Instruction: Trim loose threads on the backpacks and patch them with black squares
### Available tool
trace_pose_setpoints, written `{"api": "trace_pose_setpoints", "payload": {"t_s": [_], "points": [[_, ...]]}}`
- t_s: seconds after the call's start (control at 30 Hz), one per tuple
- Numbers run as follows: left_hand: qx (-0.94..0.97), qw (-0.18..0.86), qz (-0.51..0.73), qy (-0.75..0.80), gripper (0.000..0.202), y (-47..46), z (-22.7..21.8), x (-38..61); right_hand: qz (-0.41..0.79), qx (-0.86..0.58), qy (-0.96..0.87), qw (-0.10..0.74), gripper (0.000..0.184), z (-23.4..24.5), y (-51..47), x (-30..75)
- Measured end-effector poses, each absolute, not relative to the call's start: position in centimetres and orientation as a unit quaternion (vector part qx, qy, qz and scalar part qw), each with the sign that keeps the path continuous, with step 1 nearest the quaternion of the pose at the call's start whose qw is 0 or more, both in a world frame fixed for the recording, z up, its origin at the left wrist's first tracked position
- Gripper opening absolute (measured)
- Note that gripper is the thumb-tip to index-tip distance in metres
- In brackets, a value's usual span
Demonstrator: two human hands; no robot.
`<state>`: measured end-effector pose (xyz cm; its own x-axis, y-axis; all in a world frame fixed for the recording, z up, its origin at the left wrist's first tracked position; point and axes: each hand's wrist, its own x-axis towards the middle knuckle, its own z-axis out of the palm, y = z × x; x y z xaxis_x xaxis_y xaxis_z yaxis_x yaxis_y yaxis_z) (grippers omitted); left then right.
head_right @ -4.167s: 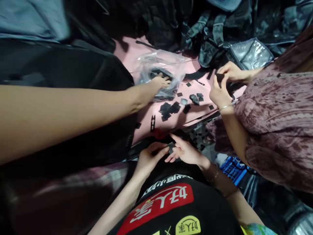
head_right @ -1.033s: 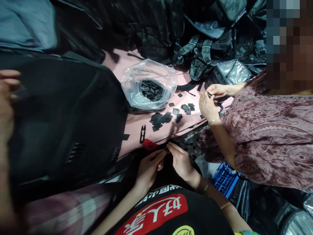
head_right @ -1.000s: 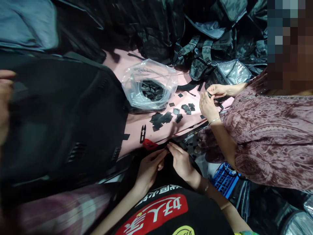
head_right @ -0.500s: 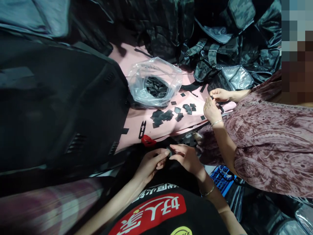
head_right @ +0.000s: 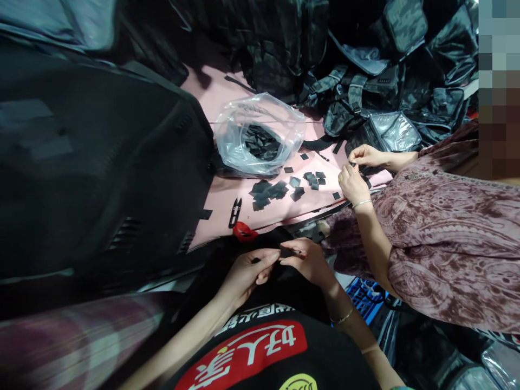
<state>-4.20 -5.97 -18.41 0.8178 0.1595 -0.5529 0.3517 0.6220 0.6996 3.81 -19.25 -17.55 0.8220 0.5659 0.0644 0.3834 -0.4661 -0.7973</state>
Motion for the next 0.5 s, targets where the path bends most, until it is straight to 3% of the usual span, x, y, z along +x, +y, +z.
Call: {"api": "trace_pose_setpoints", "payload": {"t_s": [0.1,0.5], "points": [[0.429,0.852,-0.062,0.294,0.038,-5.9,-18.6,-4.3,0.190,-0.824,-0.295,0.444,0.028,-17.3,-19.5,4.0],[0.429,0.845,-0.069,0.311,0.036,-5.7,-18.5,-4.4,0.204,-0.821,-0.285,0.451,0.028,-16.4,-19.4,3.7]]}}
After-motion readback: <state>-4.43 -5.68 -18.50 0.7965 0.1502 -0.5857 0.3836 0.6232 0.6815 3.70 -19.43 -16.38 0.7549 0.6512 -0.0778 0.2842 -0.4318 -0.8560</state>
